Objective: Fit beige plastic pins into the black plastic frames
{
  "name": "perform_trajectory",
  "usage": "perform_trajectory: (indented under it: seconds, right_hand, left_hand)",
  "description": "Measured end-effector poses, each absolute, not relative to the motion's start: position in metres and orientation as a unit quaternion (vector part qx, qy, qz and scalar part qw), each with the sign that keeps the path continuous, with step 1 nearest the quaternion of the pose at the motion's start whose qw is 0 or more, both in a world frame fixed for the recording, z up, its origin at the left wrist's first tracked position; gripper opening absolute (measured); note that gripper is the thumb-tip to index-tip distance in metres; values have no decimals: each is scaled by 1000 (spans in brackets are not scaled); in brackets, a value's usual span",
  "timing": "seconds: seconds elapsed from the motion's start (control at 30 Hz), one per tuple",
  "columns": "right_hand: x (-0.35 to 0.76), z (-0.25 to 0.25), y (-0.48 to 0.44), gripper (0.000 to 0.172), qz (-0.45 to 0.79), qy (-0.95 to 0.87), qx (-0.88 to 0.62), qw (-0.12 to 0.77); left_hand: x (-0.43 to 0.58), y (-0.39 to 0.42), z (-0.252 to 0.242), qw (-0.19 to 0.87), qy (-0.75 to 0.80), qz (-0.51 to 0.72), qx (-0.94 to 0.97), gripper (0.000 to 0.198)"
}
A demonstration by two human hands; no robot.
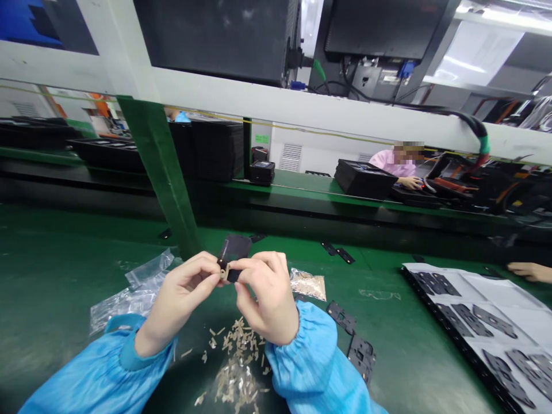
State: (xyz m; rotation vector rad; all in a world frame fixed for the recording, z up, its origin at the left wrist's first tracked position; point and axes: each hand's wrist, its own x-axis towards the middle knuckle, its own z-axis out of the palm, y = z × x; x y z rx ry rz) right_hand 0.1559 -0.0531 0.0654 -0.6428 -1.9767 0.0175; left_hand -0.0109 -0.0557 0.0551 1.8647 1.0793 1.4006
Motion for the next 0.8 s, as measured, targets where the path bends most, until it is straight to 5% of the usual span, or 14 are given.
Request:
perform_trajectory:
  seconds: [0.57, 0.8]
  right_hand:
    - [142, 54, -51, 12, 147, -698, -369, 596]
    - [138, 52, -54, 14, 101, -706, -371, 595]
  left_hand:
    - [-4, -65, 51, 193, 427, 561, 682, 13]
    - [2, -70, 53, 24, 431, 564, 704, 11]
